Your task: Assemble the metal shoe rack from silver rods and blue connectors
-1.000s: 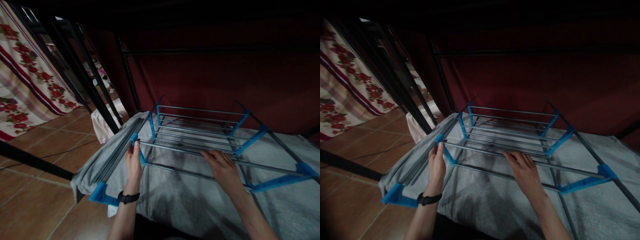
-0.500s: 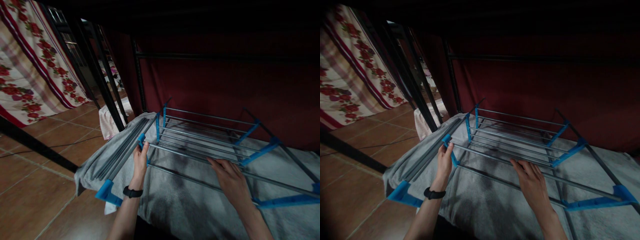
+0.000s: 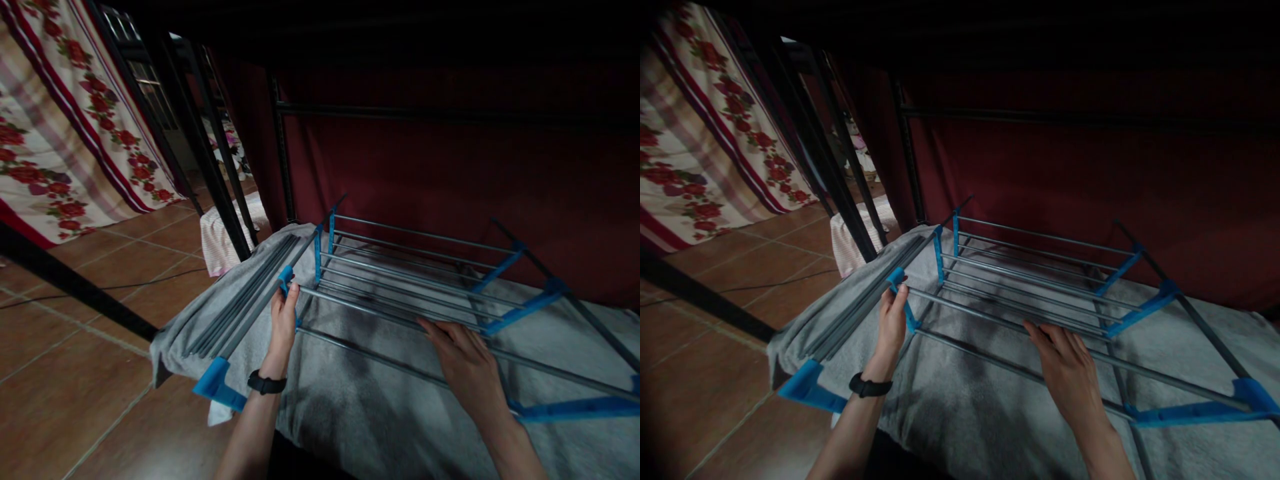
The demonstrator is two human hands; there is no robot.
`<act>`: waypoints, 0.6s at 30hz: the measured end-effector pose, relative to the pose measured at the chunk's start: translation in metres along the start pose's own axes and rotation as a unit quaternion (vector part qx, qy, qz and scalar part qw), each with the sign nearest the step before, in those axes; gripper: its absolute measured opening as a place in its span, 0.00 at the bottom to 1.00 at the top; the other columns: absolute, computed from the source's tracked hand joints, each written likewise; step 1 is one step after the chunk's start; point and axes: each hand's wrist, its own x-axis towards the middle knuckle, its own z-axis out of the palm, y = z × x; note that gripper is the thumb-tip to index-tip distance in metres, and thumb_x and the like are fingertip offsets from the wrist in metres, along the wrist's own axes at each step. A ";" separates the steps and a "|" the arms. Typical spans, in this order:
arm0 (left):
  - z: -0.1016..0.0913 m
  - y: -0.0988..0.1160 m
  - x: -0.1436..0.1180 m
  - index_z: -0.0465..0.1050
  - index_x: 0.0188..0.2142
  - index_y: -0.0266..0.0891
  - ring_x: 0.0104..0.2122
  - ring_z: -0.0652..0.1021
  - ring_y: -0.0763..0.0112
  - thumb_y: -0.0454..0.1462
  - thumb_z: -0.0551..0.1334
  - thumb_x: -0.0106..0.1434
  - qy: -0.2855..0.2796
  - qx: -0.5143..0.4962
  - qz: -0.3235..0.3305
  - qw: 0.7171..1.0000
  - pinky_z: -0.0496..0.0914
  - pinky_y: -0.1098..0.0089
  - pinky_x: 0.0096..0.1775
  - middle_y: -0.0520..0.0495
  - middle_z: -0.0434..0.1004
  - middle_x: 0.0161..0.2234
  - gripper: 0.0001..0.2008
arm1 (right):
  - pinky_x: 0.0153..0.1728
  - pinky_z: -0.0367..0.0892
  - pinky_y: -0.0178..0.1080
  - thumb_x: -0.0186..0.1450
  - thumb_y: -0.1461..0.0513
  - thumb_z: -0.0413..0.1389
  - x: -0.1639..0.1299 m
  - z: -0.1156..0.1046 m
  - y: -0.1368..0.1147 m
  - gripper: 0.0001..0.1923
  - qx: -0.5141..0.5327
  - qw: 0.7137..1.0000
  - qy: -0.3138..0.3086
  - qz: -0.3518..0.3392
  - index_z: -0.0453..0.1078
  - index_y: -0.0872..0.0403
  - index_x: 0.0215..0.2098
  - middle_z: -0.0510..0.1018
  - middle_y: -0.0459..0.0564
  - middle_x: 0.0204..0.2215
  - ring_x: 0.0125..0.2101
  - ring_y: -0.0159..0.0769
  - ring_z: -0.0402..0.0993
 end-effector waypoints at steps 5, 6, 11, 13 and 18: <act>0.001 -0.004 -0.001 0.75 0.57 0.40 0.63 0.73 0.55 0.55 0.59 0.69 0.000 -0.008 -0.003 1.000 0.63 0.56 0.68 0.40 0.78 0.60 0.27 | 0.45 0.67 0.44 0.73 0.69 0.51 0.001 0.000 -0.001 0.20 -0.003 1.000 -0.005 0.001 0.74 0.52 0.59 0.79 0.52 0.42 0.41 0.41 0.75; 0.001 -0.005 -0.001 0.75 0.56 0.40 0.63 0.73 0.55 0.55 0.60 0.69 0.001 -0.012 -0.002 1.000 0.62 0.56 0.68 0.40 0.78 0.60 0.27 | 0.45 0.67 0.44 0.73 0.69 0.51 0.001 -0.001 -0.001 0.19 -0.004 1.000 -0.007 0.001 0.74 0.52 0.59 0.79 0.52 0.42 0.41 0.41 0.75; 0.002 -0.007 0.000 0.75 0.57 0.39 0.63 0.73 0.55 0.56 0.60 0.68 0.002 -0.017 0.007 1.000 0.62 0.57 0.68 0.39 0.77 0.60 0.28 | 0.45 0.67 0.45 0.74 0.67 0.52 0.005 -0.004 -0.005 0.17 -0.002 1.000 -0.012 0.006 0.75 0.54 0.58 0.79 0.52 0.41 0.40 0.41 0.75; 0.002 -0.007 -0.001 0.75 0.57 0.39 0.63 0.73 0.55 0.57 0.59 0.69 0.002 -0.006 0.007 1.000 0.62 0.58 0.68 0.39 0.77 0.60 0.28 | 0.45 0.66 0.45 0.75 0.67 0.52 0.006 -0.005 -0.006 0.16 0.000 1.000 -0.011 0.009 0.75 0.54 0.57 0.80 0.52 0.41 0.39 0.41 0.75; 0.002 -0.007 -0.002 0.75 0.57 0.40 0.62 0.74 0.55 0.56 0.58 0.69 0.003 0.012 0.007 1.000 0.63 0.57 0.67 0.40 0.78 0.59 0.28 | 0.43 0.66 0.44 0.75 0.66 0.52 0.007 -0.006 -0.007 0.16 0.003 1.000 -0.005 0.014 0.76 0.53 0.56 0.80 0.52 0.40 0.39 0.41 0.74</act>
